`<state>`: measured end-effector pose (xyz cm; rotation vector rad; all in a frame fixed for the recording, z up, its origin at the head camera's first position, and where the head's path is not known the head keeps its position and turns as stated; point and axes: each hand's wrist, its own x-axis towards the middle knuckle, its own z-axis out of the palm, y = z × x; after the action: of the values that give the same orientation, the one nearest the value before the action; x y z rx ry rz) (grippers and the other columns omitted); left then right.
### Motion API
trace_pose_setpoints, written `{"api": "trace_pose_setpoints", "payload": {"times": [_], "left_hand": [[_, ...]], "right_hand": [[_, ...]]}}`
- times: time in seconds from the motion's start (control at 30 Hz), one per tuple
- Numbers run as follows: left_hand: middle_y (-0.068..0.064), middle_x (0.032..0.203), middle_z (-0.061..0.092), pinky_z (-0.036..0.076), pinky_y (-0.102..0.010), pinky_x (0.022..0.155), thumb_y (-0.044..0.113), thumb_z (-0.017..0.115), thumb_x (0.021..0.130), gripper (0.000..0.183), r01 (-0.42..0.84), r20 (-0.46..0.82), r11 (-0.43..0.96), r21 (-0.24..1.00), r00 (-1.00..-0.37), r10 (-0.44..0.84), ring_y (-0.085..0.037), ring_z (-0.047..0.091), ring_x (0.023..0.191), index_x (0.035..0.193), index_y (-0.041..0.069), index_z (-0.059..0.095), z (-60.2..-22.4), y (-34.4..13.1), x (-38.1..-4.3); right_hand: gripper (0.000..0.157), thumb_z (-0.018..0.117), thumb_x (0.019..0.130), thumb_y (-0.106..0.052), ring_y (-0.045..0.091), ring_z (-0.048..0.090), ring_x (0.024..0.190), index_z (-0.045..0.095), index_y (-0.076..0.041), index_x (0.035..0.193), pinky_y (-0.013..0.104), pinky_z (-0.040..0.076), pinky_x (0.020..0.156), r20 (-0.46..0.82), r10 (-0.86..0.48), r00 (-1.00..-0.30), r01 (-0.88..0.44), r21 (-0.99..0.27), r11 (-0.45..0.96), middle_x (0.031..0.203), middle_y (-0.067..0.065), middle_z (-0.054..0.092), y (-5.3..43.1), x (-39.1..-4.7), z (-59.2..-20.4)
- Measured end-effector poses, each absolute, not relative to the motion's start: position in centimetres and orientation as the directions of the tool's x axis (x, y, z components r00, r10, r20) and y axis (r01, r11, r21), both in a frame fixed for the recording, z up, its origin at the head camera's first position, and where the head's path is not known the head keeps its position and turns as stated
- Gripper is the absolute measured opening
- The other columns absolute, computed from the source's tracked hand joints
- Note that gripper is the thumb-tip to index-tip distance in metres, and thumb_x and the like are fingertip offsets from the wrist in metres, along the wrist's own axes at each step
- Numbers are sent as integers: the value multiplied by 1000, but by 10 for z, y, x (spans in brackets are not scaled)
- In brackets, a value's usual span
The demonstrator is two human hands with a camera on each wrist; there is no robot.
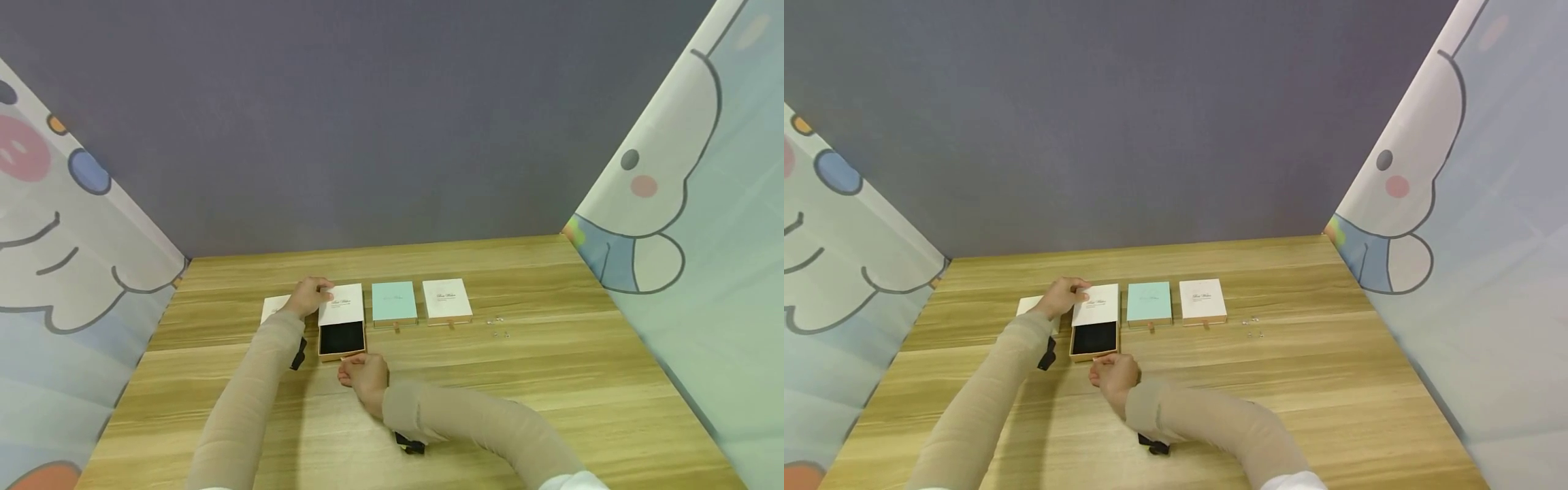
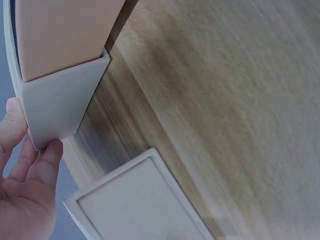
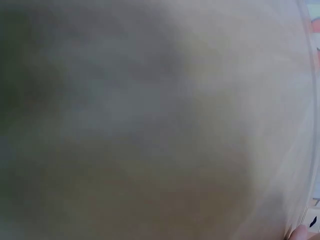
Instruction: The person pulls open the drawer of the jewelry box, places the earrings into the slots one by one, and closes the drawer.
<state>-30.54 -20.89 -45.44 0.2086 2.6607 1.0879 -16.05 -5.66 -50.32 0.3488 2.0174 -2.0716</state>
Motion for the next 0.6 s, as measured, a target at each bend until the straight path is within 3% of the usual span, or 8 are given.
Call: {"api": "trace_pose_setpoints", "payload": {"times": [0.6], "left_hand": [[-22, 132, 47, 42, -49, 96, 11, 54, 92, 35, 30, -185, 708, 705, -957, 225, -39, 45, 119, 125, -1, 54, -452, -209, -301]], "right_hand": [[13, 62, 85, -2, 14, 66, 62, 66, 9, 89, 25, 57, 59, -299, 0, -954, 299, -953, -58, 77, 17, 69, -57, -156, -505]]}}
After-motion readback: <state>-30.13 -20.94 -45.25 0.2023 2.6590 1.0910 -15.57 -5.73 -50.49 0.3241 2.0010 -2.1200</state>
